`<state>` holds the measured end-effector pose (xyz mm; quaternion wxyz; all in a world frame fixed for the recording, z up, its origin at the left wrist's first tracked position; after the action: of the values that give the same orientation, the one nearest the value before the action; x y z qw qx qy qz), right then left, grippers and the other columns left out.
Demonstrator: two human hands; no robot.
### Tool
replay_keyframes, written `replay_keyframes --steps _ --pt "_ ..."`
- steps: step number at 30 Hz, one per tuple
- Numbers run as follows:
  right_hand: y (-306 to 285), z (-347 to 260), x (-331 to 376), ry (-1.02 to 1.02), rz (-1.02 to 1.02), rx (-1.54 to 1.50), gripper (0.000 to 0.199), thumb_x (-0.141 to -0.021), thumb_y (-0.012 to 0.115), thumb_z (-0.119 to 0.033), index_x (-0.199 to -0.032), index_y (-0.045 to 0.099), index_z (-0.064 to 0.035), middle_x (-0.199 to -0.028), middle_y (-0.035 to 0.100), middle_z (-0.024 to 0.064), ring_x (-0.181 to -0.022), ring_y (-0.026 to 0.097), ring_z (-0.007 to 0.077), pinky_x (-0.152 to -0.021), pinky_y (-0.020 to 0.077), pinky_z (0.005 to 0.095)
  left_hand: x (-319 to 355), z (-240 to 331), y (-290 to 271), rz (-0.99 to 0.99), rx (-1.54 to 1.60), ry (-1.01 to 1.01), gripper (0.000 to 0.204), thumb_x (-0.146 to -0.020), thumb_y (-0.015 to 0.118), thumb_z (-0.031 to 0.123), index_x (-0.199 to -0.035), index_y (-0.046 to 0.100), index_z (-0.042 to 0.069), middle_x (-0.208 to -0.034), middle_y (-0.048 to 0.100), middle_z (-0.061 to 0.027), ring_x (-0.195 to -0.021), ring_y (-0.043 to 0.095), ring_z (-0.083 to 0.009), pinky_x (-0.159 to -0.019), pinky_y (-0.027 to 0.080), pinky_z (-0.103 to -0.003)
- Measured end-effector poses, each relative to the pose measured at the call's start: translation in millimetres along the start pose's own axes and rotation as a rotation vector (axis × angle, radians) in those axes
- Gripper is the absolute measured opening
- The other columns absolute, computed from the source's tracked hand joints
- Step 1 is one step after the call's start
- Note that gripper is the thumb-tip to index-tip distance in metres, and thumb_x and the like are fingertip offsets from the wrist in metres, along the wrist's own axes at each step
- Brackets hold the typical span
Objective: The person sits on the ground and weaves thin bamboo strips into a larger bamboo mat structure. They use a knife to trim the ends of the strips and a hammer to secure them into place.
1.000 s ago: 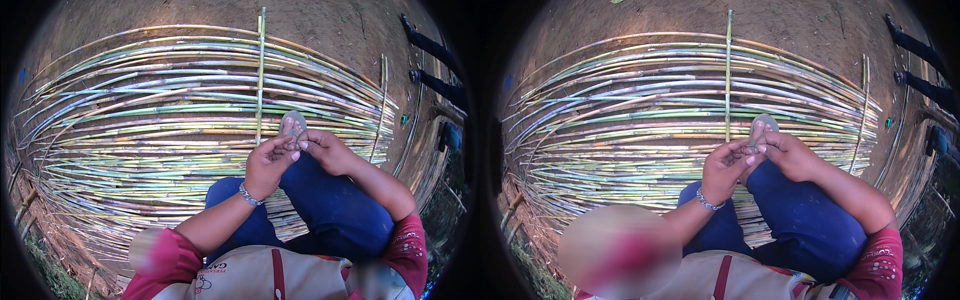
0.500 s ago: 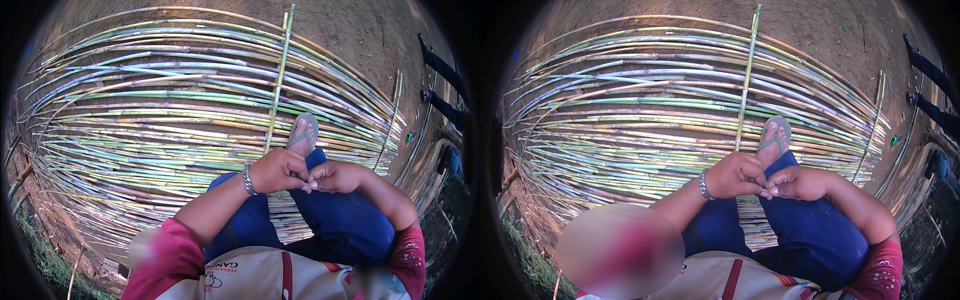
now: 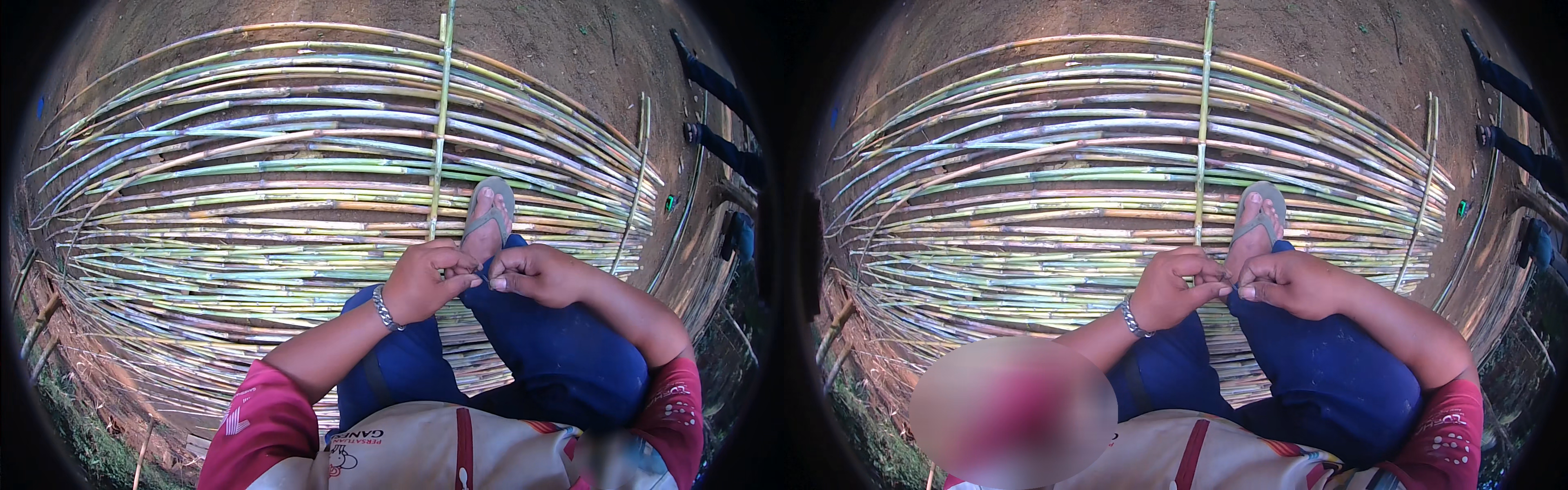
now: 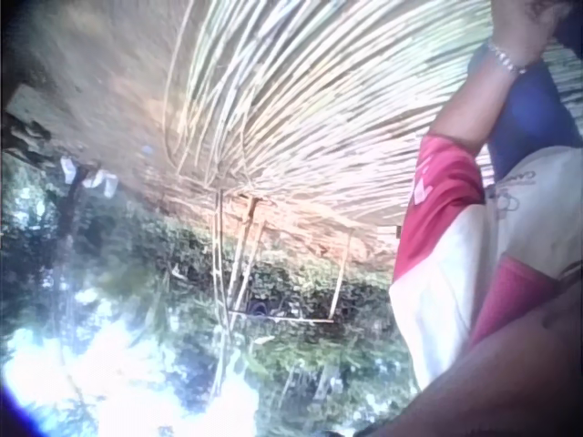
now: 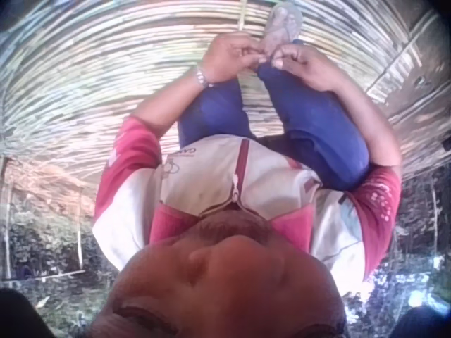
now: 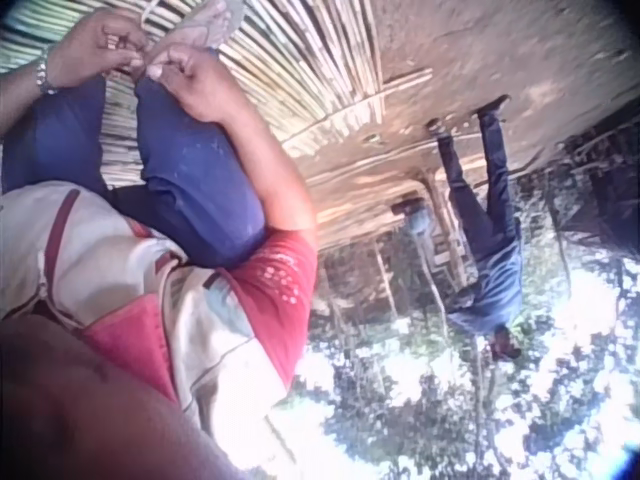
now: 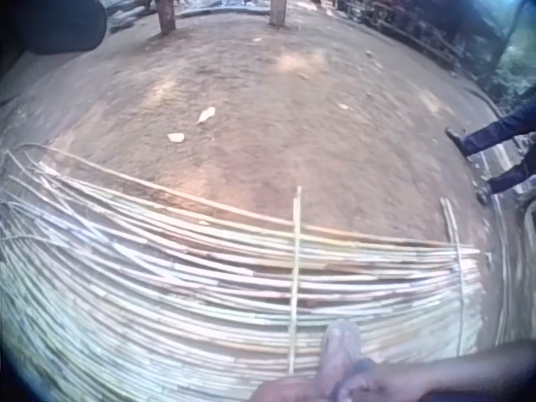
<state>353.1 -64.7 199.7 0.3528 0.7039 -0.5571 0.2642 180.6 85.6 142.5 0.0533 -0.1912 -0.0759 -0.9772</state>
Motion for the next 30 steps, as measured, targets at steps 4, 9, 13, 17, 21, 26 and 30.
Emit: replay_keyframes --steps 4,9,13,17,21,26,30 --pt "-3.5 -10.1 1.3 -0.044 -0.041 0.069 0.022 -0.108 0.06 -0.024 -0.112 0.068 -0.0044 -0.096 0.07 0.007 -0.091 0.063 0.0137 -0.086 0.0505 0.0317 4.5 -16.7 7.2 -0.156 0.622 -0.246 0.021 -0.093 0.078 0.01 -0.113 0.077 0.002 -0.091 0.074 -0.0028 -0.08 0.068 -0.0096 -0.075 0.054 -0.026" --pt "-5.0 -5.2 1.6 -0.128 0.132 -0.073 0.023 -0.109 0.057 -0.024 -0.109 0.066 -0.0022 -0.092 0.067 0.0048 -0.087 0.059 0.0125 -0.083 0.0494 0.0315 13.2 -8.9 25.4 -0.079 1.108 -0.231 0.021 -0.094 0.077 0.006 -0.115 0.075 0.001 -0.099 0.075 -0.0071 -0.09 0.069 -0.0114 -0.083 0.055 -0.028" --pt "-2.7 -13.7 -6.1 -0.111 0.321 -0.228 0.025 -0.111 0.053 -0.025 -0.105 0.063 -0.0021 -0.086 0.063 0.0022 -0.082 0.058 0.0133 -0.079 0.0484 0.0316 3.5 12.1 45.6 0.297 0.945 -0.077 0.016 -0.096 0.075 0.005 -0.111 0.075 0.001 -0.097 0.076 -0.0086 -0.087 0.07 -0.0146 -0.077 0.055 -0.03" --pt "-0.3 -4.7 -14.9 -0.105 0.444 -0.054 0.027 -0.112 0.05 -0.024 -0.11 0.065 -0.0021 -0.081 0.062 0.0029 -0.075 0.057 0.0153 -0.074 0.0486 0.0336 -10.5 37.5 29.6 0.455 0.286 0.097 0.013 -0.091 0.079 0.01 -0.1 0.077 0.0 -0.093 0.077 -0.0106 -0.08 0.072 -0.0182 -0.074 0.055 -0.03" --pt "-2.7 -5.2 -18.1 0.017 0.317 -0.052 0.029 -0.113 0.049 -0.025 -0.111 0.066 -0.0021 -0.084 0.062 0.0056 -0.077 0.056 0.0147 -0.077 0.0486 0.0325 -12.9 25.6 2.6 0.385 -0.032 0.211 0.009 -0.085 0.08 0.008 -0.09 0.077 0.002 -0.083 0.074 -0.0128 -0.077 0.071 -0.0246 -0.072 0.054 -0.034" --pt "0.5 3.4 -17.9 0.121 0.057 -0.331 0.032 -0.113 0.049 -0.029 -0.11 0.065 -0.0017 -0.087 0.061 0.0024 -0.078 0.055 0.0134 -0.075 0.0477 0.0309 -9.0 3.0 -7.5 0.202 -0.054 0.362 0.009 -0.081 0.08 0.001 -0.09 0.077 0.002 -0.081 0.073 -0.0116 -0.076 0.071 -0.0246 -0.071 0.055 -0.034" --pt "-8.4 4.2 -15.4 0.125 0.029 -0.391 0.03 -0.112 0.05 -0.029 -0.109 0.064 -0.0029 -0.085 0.061 0.0008 -0.077 0.056 0.0137 -0.073 0.0483 0.0307 -10.8 -0.1 -6.8 0.246 0.009 0.326 0.009 -0.082 0.08 0.0 -0.091 0.077 0.001 -0.085 0.075 -0.0122 -0.081 0.072 -0.0235 -0.076 0.056 -0.034"
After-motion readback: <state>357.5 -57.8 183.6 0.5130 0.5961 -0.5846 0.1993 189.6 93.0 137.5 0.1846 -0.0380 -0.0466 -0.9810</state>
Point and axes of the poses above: each hand's wrist, its own x-axis away from the middle knuckle, its own y-axis out of the palm, z = x × y, the point moved 2 cm from there along -x, towards the middle knuckle
